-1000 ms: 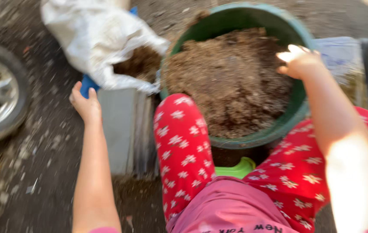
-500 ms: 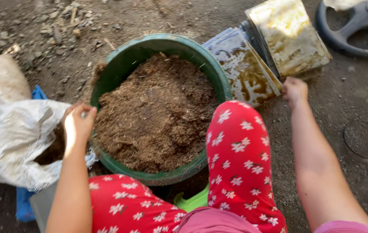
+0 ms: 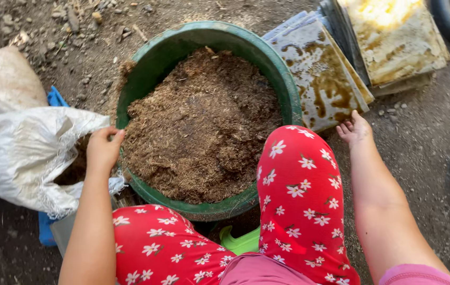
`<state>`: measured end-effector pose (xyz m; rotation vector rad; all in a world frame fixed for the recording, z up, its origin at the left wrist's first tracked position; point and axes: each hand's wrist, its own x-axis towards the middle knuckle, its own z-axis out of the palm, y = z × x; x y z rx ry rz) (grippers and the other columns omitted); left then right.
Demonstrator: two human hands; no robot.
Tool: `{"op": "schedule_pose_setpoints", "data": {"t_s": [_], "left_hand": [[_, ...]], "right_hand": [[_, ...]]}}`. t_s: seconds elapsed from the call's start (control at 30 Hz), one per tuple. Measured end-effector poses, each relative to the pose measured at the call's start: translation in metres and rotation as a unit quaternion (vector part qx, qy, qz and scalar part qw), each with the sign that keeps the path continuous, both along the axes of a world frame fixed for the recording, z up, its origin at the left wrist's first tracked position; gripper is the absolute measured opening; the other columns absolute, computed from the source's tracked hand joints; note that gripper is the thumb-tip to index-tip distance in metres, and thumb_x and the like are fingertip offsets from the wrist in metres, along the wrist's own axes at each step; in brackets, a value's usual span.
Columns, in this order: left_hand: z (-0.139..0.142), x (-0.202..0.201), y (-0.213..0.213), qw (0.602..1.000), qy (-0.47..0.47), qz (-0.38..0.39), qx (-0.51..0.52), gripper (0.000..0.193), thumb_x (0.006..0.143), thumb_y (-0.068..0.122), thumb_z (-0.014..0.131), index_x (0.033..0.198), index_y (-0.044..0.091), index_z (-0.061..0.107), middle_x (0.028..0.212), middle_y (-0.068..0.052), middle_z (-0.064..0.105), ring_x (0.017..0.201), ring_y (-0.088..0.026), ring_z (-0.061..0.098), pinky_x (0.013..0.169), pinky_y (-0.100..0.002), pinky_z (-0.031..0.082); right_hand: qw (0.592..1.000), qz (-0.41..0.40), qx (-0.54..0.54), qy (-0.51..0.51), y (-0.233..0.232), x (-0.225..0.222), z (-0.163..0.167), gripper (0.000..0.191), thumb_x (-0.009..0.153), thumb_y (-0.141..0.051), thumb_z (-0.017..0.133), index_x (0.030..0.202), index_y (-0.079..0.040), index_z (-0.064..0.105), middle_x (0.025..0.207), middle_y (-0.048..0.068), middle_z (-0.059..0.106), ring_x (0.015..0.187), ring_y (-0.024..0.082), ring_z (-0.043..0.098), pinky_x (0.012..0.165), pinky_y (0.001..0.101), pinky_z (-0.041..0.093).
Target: The person sits on a low stool and repeatedly packs a brown fibrous material into a rectangular tray using both hands. They press the material down to form a flat layer, then lift the filled tray and place it onto a stack of similar trays to the side.
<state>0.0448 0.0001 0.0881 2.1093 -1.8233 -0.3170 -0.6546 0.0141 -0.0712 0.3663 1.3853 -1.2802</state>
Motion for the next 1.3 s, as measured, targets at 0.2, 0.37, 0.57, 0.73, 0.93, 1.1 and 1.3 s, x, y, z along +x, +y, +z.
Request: {"op": "schedule_pose_setpoints", "data": {"t_s": [0.2,0.37,0.57,0.73,0.93,1.1,1.3], "left_hand": [[0.001,-0.019,-0.001,1.0,-0.002,0.005,0.018,0.031,0.093,0.036,0.074,0.104,0.006,0.075,0.117,-0.025,0.067,0.111,-0.042,0.061,0.097,-0.048,0.048],[0.002,-0.022,0.002,1.0,0.01,0.005,0.012,0.029,0.092,0.034,0.075,0.103,0.007,0.075,0.116,-0.025,0.067,0.113,-0.042,0.061,0.098,-0.048,0.047],[0.013,-0.033,0.004,0.993,0.064,0.069,0.068,0.03,0.093,0.035,0.073,0.113,0.013,0.074,0.122,-0.023,0.067,0.113,-0.037,0.065,0.102,-0.045,0.05],[0.027,-0.049,0.009,0.993,0.063,0.066,0.073,0.025,0.092,0.031,0.072,0.108,0.013,0.077,0.122,-0.019,0.067,0.114,-0.037,0.063,0.098,-0.046,0.047],[0.029,-0.041,0.023,0.996,0.076,0.016,0.051,0.027,0.092,0.029,0.072,0.111,0.01,0.075,0.12,-0.021,0.069,0.113,-0.037,0.064,0.098,-0.046,0.049],[0.017,-0.013,0.03,0.996,0.047,0.015,0.068,0.03,0.092,0.03,0.073,0.114,0.009,0.076,0.12,-0.024,0.069,0.115,-0.039,0.064,0.099,-0.046,0.048],[0.006,0.01,0.03,0.994,0.036,0.025,0.104,0.031,0.095,0.031,0.072,0.118,0.011,0.075,0.12,-0.025,0.07,0.114,-0.038,0.065,0.097,-0.046,0.05]], "right_hand": [[0.998,-0.023,-0.019,-0.049,-0.01,-0.004,0.006,0.047,0.099,-0.046,0.06,0.135,-0.016,0.058,0.133,0.008,0.06,0.127,0.03,0.056,0.108,0.0544,0.046],[0.991,0.011,-0.116,0.071,-0.016,-0.018,0.018,0.041,0.107,-0.043,0.054,0.138,-0.016,0.056,0.136,0.009,0.063,0.123,0.029,0.063,0.106,0.0515,0.051],[0.94,-0.048,-0.306,0.145,-0.038,-0.034,0.052,0.045,0.11,-0.033,0.042,0.137,-0.001,0.056,0.14,0.019,0.068,0.13,0.04,0.069,0.108,0.0669,0.05],[0.945,-0.008,-0.308,0.112,-0.046,-0.046,0.072,0.047,0.106,-0.021,0.043,0.144,0.003,0.055,0.144,0.022,0.064,0.128,0.041,0.064,0.109,0.0683,0.049],[0.994,0.019,-0.104,0.016,-0.014,-0.042,0.039,0.051,0.098,-0.023,0.039,0.143,-0.006,0.054,0.153,0.019,0.052,0.146,0.038,0.046,0.118,0.0677,0.027],[0.996,-0.046,-0.074,-0.017,0.032,-0.032,-0.002,0.042,0.1,-0.025,0.038,0.134,-0.01,0.057,0.142,0.012,0.06,0.135,0.034,0.053,0.118,0.0646,0.029],[0.998,-0.04,-0.023,0.044,0.063,-0.049,-0.016,0.034,0.104,-0.027,0.041,0.131,-0.013,0.057,0.135,0.004,0.062,0.133,0.027,0.053,0.116,0.057,0.033]]}}
